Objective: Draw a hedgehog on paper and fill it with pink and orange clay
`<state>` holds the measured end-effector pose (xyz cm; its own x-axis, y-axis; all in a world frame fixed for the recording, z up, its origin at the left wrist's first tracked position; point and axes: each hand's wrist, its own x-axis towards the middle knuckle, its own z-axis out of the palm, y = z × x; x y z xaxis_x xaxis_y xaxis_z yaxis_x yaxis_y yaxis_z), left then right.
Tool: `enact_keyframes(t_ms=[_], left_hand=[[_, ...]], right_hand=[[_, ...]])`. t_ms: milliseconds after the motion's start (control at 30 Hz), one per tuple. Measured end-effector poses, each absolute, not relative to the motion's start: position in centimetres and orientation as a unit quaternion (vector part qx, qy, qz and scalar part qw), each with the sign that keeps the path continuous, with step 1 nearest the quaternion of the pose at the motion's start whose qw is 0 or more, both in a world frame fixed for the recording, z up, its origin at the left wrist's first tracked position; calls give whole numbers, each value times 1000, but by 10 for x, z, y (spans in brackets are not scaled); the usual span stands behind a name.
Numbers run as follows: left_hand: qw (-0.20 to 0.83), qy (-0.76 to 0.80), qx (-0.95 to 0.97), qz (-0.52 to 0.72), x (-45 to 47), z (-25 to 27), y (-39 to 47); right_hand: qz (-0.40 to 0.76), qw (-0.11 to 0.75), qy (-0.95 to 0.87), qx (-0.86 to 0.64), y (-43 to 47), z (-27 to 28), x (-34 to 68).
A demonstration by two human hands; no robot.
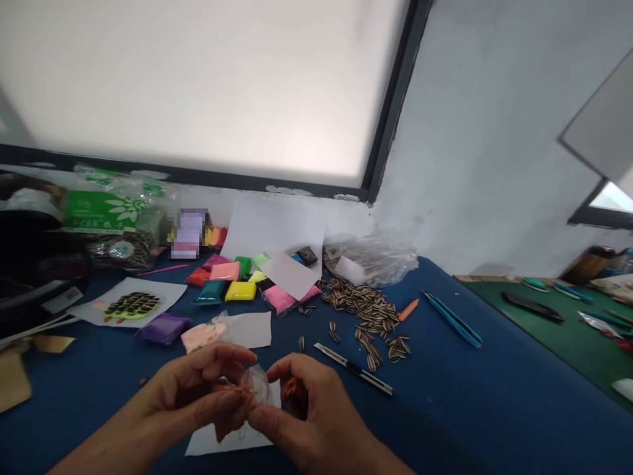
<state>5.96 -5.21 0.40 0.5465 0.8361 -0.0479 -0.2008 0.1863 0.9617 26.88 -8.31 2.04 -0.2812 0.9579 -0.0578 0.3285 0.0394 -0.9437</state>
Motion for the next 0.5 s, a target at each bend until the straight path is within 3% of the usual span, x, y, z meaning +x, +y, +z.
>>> enact_keyframes(t_ms=[133,500], left_hand=[[700,317,519,374,59,0,-45],[664,382,514,387,57,13,-45]], right_hand=[[415,362,-670,-497,-82,19,269],[408,384,-649,-515,-80,25,271]])
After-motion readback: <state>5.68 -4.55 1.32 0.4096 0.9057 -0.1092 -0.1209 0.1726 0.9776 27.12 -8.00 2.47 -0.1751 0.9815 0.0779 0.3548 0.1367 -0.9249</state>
